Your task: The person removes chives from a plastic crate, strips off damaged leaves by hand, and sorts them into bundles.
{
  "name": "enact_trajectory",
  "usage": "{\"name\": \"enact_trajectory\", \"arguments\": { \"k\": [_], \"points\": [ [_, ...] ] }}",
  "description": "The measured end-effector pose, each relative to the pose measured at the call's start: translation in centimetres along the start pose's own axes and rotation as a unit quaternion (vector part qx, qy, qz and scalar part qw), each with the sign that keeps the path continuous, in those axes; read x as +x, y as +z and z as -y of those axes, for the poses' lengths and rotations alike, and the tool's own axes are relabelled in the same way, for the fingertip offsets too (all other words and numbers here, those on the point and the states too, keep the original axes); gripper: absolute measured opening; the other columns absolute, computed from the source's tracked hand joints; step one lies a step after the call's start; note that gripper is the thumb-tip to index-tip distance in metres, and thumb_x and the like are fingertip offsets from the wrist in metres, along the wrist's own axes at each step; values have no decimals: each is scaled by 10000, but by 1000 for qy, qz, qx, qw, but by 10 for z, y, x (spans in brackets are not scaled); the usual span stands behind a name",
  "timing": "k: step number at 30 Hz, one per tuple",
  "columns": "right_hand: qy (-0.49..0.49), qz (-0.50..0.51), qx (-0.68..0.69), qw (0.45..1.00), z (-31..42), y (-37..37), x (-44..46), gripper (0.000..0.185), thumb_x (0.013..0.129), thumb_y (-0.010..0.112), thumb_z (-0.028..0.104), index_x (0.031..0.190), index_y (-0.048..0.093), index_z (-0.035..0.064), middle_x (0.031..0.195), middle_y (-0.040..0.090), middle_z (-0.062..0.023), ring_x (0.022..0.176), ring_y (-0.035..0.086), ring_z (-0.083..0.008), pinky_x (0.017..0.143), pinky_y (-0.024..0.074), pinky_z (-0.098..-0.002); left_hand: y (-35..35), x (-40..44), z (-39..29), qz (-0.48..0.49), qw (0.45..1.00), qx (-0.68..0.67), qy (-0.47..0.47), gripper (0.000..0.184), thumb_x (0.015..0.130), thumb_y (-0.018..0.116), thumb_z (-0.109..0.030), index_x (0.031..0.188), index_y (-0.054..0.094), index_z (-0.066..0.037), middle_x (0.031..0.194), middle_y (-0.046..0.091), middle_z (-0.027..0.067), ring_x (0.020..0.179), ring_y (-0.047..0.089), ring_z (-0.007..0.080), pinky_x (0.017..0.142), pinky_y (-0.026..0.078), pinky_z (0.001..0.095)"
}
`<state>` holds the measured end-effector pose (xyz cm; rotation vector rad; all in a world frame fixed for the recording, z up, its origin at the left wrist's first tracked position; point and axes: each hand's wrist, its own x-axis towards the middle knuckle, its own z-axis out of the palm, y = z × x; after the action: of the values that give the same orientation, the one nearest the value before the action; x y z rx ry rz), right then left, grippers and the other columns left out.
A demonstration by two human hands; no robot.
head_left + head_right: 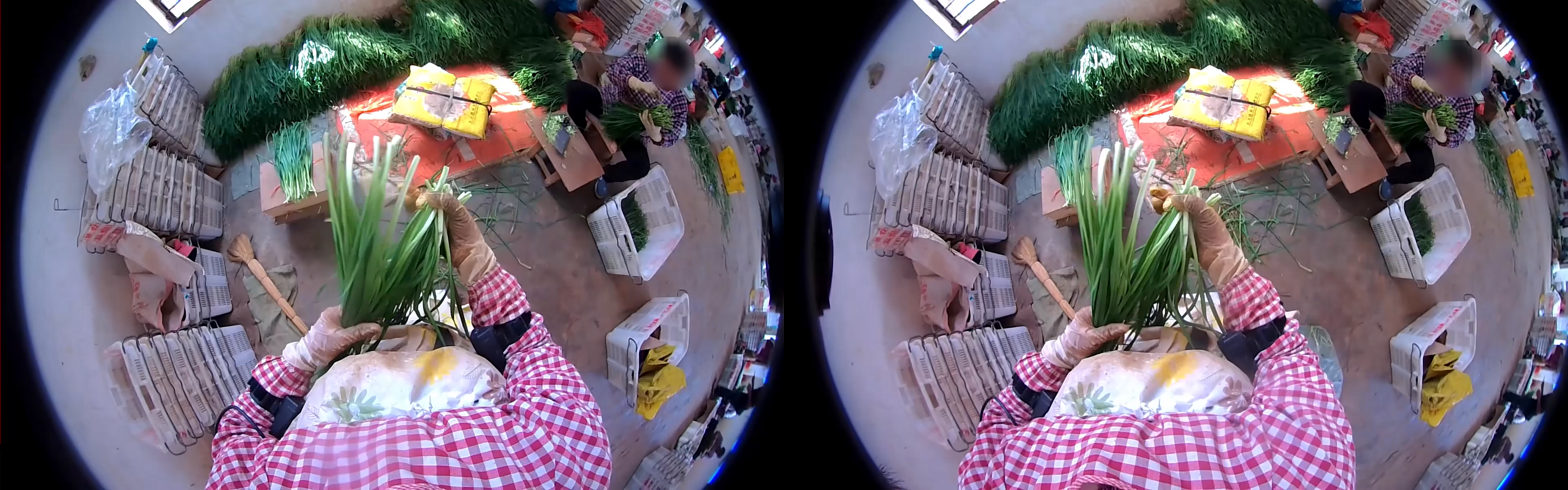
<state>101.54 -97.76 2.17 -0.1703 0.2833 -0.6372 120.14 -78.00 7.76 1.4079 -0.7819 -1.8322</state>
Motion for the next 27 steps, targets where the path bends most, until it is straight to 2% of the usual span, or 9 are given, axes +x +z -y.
{"name": "enact_trajectory", "arguments": {
  "k": [1,5,8,12,13,16,17,25,27],
  "points": [
    [-8,1,2,1000,-2,2,0,541,761,713,235,1186,509,-30,972,645,-95,773,652,-152,694,561,-281,-8,3,4,54,996,68,-23,229,856,651,-156,1040,614,-24,873,613,-13,792,529,66,691,441,217],
    [-29,23,14,999,-14,-3,6,590,764,705,277,1213,487,-37,1061,618,-142,902,637,-229,800,541,-352,-14,-3,12,106,992,52,-52,292,874,628,-161,1127,584,-20,998,607,-4,913,519,76,800,432,233],
    [-38,77,-80,993,-18,-1,5,644,790,669,333,1268,438,-30,1149,578,-174,1008,600,-246,856,514,-369,-20,0,12,171,979,89,-71,363,879,619,-157,1207,532,-29,1115,579,20,1014,496,97,887,399,241],
    [27,126,68,989,-33,-11,5,719,806,634,355,1345,345,-23,1318,450,-195,1179,492,-264,931,465,-360,-35,-1,11,245,956,-25,-158,451,869,622,-172,1273,479,-31,1207,547,37,1094,484,134,957,367,270],
    [-35,141,-9,989,-27,4,-4,621,787,645,335,1264,450,-13,1208,548,-157,1076,564,-234,889,487,-344,-46,3,24,281,948,-26,-148,465,860,626,-184,1273,479,-32,1214,546,53,1095,494,151,962,370,283],
    [-32,80,-64,994,-27,-29,3,464,772,648,316,1112,560,13,1019,631,-100,906,626,-198,815,516,-328,-51,-5,45,179,956,-126,-197,463,865,619,-209,1271,481,-36,1216,546,66,1101,497,159,970,373,300],
    [-53,22,-42,997,-33,-29,1,321,774,635,278,982,604,36,861,643,-57,763,636,-175,742,530,-313,-48,-4,45,199,960,-91,-176,472,873,608,-238,1278,471,-37,1222,540,67,1109,496,157,971,379,314],
    [-39,-12,-16,999,-26,-2,-7,490,762,659,333,1121,574,11,960,654,-104,816,651,-214,771,540,-343,-16,-12,22,117,924,-259,-254,516,865,620,-274,1285,447,-29,1175,565,91,1061,548,188,938,433,335],
    [-34,-14,-17,999,-25,-19,-6,501,768,656,344,1125,569,3,967,653,-113,829,650,-219,787,537,-346,-3,-17,9,60,958,-199,-198,498,859,630,-253,1265,460,-20,1159,572,97,1039,558,188,930,438,338]
  ]
}}
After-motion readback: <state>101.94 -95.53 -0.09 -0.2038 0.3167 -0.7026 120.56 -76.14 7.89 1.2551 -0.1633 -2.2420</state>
